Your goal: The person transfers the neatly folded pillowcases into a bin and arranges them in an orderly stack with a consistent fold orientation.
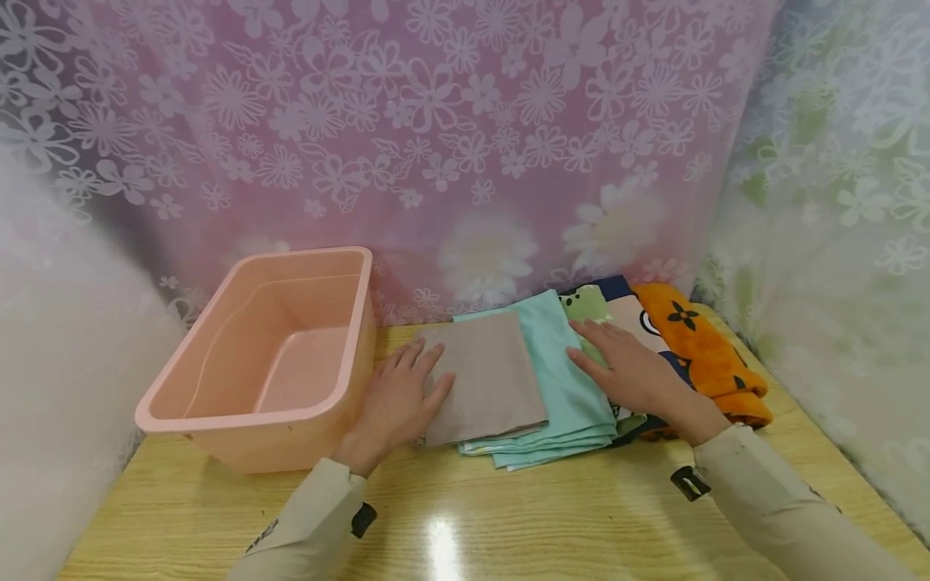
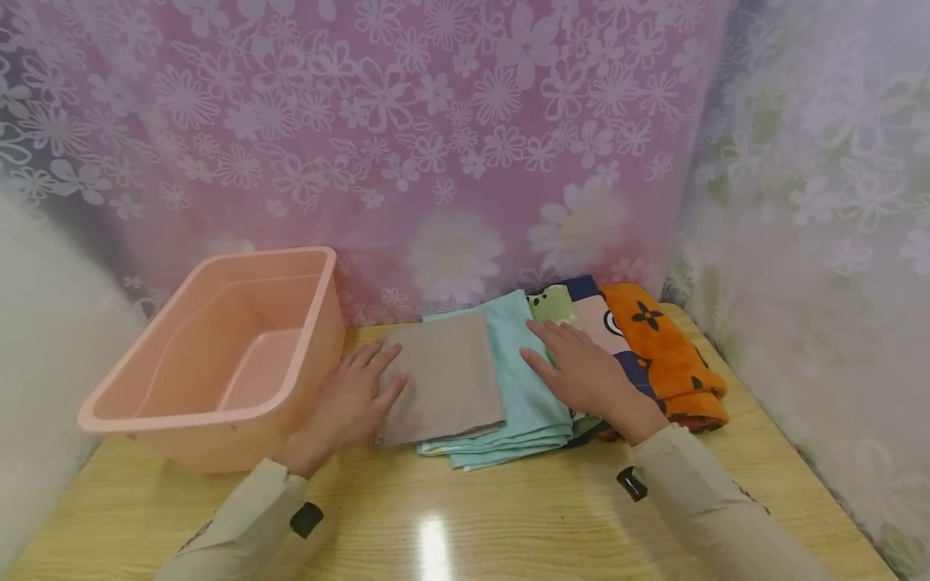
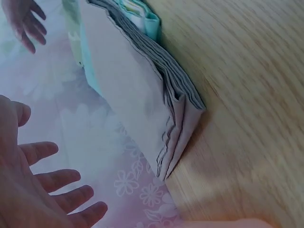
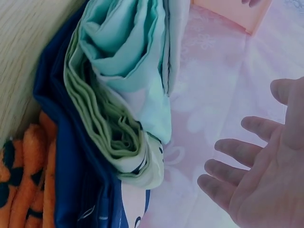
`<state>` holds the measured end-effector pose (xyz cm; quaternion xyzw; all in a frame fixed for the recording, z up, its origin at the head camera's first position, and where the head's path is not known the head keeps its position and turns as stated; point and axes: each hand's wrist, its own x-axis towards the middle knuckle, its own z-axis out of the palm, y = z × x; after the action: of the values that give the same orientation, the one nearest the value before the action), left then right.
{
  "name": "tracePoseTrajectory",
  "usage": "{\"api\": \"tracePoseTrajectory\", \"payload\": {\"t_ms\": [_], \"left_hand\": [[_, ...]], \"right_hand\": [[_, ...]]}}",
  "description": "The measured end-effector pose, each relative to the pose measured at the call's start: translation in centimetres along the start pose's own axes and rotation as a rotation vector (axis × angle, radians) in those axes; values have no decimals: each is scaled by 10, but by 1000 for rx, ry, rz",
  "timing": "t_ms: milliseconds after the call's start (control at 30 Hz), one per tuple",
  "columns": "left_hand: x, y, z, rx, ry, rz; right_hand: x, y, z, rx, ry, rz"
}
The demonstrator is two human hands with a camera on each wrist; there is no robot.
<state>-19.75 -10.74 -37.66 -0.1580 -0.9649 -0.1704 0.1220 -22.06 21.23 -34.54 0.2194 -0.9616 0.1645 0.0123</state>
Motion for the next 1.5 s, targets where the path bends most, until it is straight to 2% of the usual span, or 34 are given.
{"api": "tracePoseTrajectory", "payload": {"t_ms": [233, 400, 533, 633, 933, 1167, 1333, 1500], "left_hand": [[4, 2, -6, -316, -60, -125], [7, 0, -8, -428, -68, -160], [7, -2, -13, -574, -92, -196], [7, -3, -15, -644, -111, -221], [7, -8, -9, -749, -98, -268], [8, -11, -4, -816, -78, -263], [7, -14, -1, -827, -72, -264], [5, -17, 1, -794, -74, -315]], "right_hand": [[5, -4, -3, 147, -12, -28], [9, -9, -4, 206, -40, -1], [14, -12, -6, 246, -61, 22], [16, -13, -8, 296, -78, 32], [22, -8, -10, 423, -102, 24], [27, -5, -10, 632, -178, 89], [34, -2, -7, 735, -213, 147], [38, 3, 1, 813, -266, 178]]}}
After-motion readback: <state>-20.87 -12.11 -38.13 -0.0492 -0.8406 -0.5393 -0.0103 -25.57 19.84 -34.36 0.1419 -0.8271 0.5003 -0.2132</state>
